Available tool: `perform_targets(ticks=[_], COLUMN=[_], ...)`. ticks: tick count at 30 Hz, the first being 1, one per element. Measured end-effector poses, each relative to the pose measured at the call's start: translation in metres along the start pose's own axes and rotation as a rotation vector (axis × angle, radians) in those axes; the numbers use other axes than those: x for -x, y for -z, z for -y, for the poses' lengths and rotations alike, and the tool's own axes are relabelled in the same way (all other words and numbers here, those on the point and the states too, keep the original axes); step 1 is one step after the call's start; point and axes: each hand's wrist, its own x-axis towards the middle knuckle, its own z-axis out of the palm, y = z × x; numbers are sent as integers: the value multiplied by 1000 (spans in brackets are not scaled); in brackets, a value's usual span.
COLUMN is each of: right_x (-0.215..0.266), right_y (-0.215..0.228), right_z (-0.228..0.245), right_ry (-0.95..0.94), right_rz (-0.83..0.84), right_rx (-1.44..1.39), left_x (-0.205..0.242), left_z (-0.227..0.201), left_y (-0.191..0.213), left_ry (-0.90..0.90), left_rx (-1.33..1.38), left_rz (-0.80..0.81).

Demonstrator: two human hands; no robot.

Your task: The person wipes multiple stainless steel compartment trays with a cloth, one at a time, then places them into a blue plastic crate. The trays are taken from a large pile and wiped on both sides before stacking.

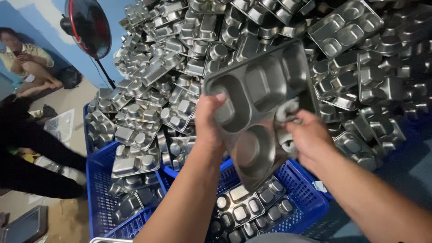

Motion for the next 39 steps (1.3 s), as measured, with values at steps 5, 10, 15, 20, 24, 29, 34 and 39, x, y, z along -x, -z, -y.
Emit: perform_targets(ticks=[5, 10, 15, 20, 24, 29, 34, 39], right_x=[49, 71, 56, 4, -14, -91, -75, 84], right_y=[30, 39, 41, 45, 53, 65, 6, -100], right_z=[38, 20, 12, 19, 6, -43, -44, -6], right_ry=[53, 761, 369, -884, -943, -546, -344, -778], right_rz=[74, 319, 385, 673, 663, 318, 524, 1023], right_rx=[-338, 515, 49, -1168, -1364, -1400, -1095, -914], left_x=[-18, -12, -3, -14, 5, 52, 133, 237], left_z=[19, 27, 20, 24, 14, -23, -51, -57], left_y=[-18, -55, -85, -74, -22, 56, 118, 196], left_ry=[47, -155, -302, -137, 102, -126, -237, 56], left_rx=[117, -159, -399, -177, 192, 244, 352, 224], left_rz=[-46, 134, 394, 276, -30, -238, -417, -799])
